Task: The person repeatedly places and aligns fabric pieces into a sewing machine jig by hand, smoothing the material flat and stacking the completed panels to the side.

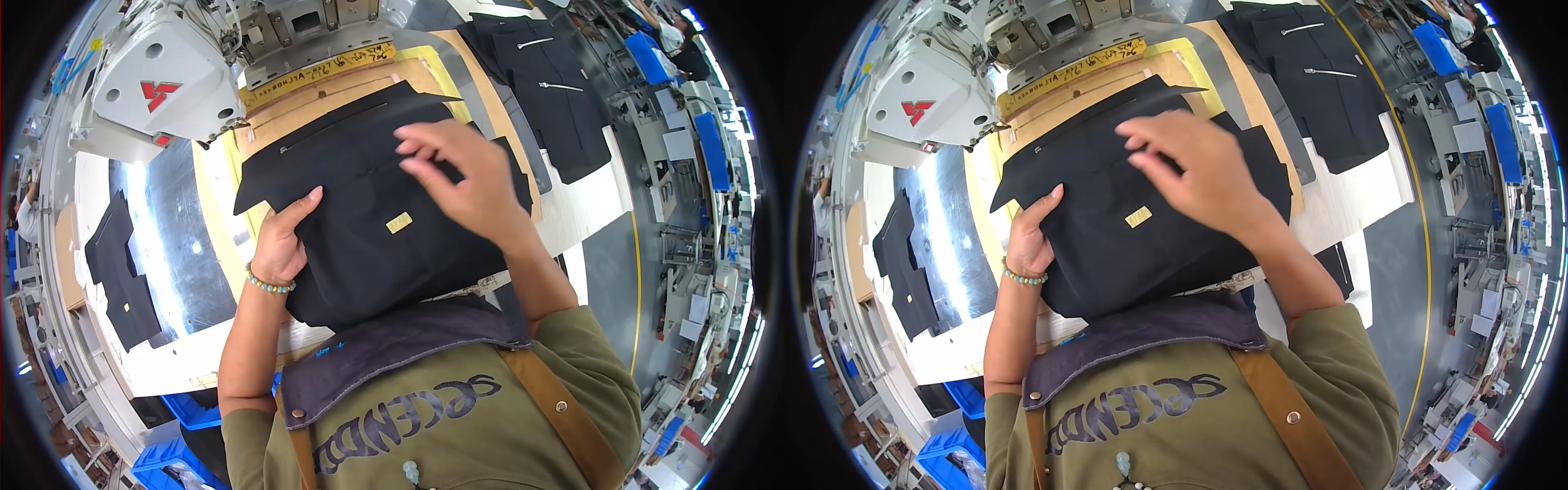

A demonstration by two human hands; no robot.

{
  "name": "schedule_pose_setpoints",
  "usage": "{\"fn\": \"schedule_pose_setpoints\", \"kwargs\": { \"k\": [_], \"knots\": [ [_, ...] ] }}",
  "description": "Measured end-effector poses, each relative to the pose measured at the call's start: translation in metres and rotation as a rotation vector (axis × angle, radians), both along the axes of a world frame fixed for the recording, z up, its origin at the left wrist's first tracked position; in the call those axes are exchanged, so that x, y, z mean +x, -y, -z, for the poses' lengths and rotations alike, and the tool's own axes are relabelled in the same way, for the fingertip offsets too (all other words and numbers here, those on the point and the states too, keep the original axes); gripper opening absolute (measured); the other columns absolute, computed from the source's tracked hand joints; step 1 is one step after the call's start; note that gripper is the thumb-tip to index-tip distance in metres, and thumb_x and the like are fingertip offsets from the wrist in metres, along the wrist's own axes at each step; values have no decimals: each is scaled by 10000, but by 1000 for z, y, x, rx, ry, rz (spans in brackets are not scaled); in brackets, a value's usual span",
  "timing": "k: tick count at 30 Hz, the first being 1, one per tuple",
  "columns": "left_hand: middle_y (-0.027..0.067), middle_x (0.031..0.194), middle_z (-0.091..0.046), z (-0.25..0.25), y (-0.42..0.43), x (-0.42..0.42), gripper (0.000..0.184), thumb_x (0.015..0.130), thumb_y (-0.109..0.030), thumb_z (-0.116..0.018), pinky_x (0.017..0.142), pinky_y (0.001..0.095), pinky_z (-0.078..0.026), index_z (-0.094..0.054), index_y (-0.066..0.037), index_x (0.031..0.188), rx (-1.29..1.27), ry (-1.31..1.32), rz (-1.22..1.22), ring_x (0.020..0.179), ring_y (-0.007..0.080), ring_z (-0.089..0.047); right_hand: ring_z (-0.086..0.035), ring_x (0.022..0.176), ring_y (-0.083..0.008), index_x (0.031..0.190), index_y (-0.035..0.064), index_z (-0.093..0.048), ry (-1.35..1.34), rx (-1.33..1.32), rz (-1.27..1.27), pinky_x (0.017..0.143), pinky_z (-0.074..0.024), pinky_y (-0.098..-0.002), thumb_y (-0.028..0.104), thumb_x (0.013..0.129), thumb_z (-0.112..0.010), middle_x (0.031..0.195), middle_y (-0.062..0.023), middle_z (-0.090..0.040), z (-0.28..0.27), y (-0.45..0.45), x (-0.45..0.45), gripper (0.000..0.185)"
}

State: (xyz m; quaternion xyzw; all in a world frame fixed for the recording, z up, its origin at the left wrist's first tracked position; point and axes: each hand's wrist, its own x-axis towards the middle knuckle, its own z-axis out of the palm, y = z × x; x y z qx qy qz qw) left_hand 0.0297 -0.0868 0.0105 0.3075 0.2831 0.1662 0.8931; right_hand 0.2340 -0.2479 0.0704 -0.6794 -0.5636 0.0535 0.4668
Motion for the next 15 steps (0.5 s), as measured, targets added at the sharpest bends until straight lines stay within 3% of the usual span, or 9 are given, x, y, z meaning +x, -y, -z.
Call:
{"fn": "schedule_pose_setpoints", "kwargs": {
  "k": [6,15],
  "knots": [
    [156,1186,-714,-3,0,-2,284,999,-77,-635,932,372,-593,-639,60,1248,40,6,54,1060,245,-716,-669,810,-169,1183,52,-696,76,73,-116,714,-549,-288,-17,781,-811,929,-60,-708,16,-16,-11,423],
    [143,1242,-694,3,5,-1,309,999,-60,-627,983,360,-562,-626,43,1290,21,106,59,1134,235,-685,-647,772,-141,1080,6,-667,-134,-144,-52,686,-521,-255,15,841,-781,869,-64,-657,9,-18,-14,264]
  ]
}}
